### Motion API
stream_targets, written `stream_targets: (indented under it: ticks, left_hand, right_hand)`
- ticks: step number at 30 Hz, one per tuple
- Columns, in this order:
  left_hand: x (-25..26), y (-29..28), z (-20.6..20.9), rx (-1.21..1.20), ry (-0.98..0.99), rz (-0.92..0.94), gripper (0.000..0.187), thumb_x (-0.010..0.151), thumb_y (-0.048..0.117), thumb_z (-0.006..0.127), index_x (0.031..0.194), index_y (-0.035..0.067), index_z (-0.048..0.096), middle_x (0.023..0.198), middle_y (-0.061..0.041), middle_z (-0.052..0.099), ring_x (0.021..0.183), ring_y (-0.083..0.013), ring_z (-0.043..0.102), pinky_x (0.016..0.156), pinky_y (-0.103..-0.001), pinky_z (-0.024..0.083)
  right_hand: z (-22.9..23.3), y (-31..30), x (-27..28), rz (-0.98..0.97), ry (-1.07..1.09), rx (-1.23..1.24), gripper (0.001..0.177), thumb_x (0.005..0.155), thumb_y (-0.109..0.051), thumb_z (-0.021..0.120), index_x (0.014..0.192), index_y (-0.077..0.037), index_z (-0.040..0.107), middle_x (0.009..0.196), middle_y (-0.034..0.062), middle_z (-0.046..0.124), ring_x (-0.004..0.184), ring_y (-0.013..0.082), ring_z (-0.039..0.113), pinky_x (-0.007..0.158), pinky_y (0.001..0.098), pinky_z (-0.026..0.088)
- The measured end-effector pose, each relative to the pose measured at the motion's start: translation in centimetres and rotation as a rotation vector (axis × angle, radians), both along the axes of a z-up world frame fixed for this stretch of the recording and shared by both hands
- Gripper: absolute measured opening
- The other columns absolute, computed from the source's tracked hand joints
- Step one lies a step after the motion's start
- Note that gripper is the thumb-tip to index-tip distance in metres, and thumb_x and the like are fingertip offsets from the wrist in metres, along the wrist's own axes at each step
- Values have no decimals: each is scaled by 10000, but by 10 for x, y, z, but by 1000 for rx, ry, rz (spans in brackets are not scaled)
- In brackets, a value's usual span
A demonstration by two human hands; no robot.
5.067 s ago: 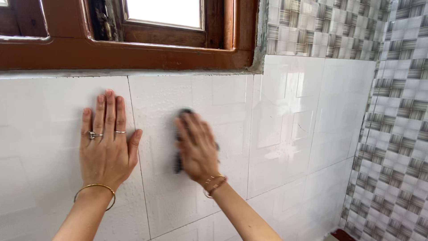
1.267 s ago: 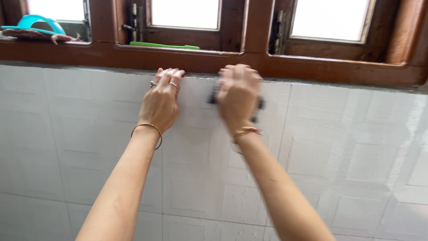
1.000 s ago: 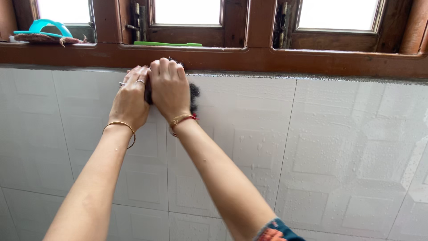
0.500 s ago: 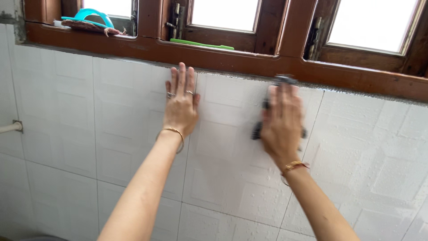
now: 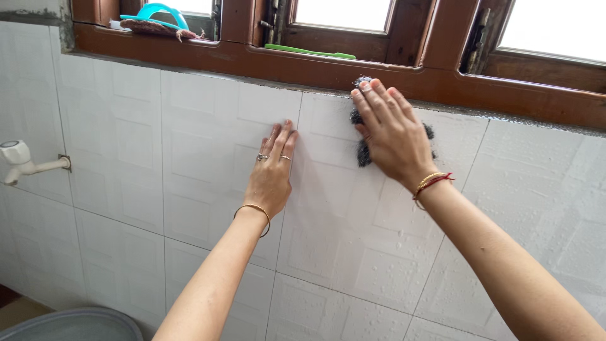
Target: The person scrubs white wall tiles and a checkered floor using a steel wool pad. They repeatedly dip the pad into a small container of soapy water and scrub the wall near a window and the floor tiles, moving a pink bucket and a large basin as needed.
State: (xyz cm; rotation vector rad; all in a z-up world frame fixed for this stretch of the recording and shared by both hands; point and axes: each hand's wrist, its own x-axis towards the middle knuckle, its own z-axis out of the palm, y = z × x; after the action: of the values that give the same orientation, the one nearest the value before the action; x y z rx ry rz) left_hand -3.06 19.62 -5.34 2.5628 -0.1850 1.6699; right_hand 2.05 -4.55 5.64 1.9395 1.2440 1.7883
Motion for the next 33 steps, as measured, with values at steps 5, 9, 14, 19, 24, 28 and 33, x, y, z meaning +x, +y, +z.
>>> stream_targets:
  ticks: [5, 9, 14, 19, 24, 28, 33]
  left_hand:
    - [1, -15, -8, -56, -86, -135, 555, 1023, 138, 460, 1529, -6, 285, 1647, -164, 173, 1525, -358, 161, 1234, -488, 199]
    - [-7, -36, -27, 49, -38, -128, 585, 1004, 146, 427, 1550, 10, 265, 1650, -161, 178, 1529, -339, 169, 1239, -485, 179]
    - [-13, -45, -37, 4, -6, -208, 596, 1002, 104, 419, 1561, -19, 255, 1658, -146, 221, 1545, -305, 199, 1259, -460, 205]
    - [-14, -39, -41, -19, 3, -233, 562, 1028, 125, 433, 1550, -22, 286, 1650, -143, 238, 1532, -306, 235, 1247, -460, 232]
    - [-19, -45, -57, -143, -3, -259, 527, 1035, 168, 421, 1521, -24, 355, 1657, -163, 236, 1539, -323, 229, 1247, -457, 237]
    - [-25, -59, -62, -167, 8, -238, 513, 1050, 226, 395, 1508, -6, 383, 1657, -161, 244, 1527, -326, 230, 1225, -456, 234]
    - [-28, -75, -70, -174, -22, -318, 521, 1084, 279, 372, 1537, 22, 379, 1648, -146, 306, 1537, -314, 269, 1254, -453, 243]
  right_hand:
    - [-71, -16, -6, 8, 59, -387, 559, 1001, -172, 383, 1546, -55, 347, 1603, 141, 401, 1478, 253, 385, 1248, 394, 237]
    - [-97, -30, -8, 68, 123, -705, 532, 1017, -180, 397, 1536, -78, 344, 1595, 100, 387, 1462, 218, 380, 1236, 391, 231]
    - [-24, -43, -5, 63, 27, -255, 507, 1049, -260, 496, 1514, -65, 450, 1539, 118, 493, 1441, 231, 414, 1250, 421, 273]
    - [-89, -54, -5, -137, -10, -303, 527, 1001, -240, 504, 1497, -77, 433, 1558, 104, 444, 1455, 222, 377, 1238, 397, 245]
    - [-206, -90, -16, 167, 446, -802, 623, 993, -315, 534, 1508, -5, 375, 1588, 153, 343, 1475, 258, 280, 1226, 453, 159]
    - [-160, -83, -6, 70, 82, -704, 547, 1016, -290, 519, 1526, -123, 414, 1592, 15, 387, 1511, 158, 312, 1288, 424, 171]
    - [-47, -60, -6, -6, 45, -164, 521, 1046, -311, 549, 1523, -113, 481, 1567, 107, 458, 1464, 232, 384, 1260, 453, 187]
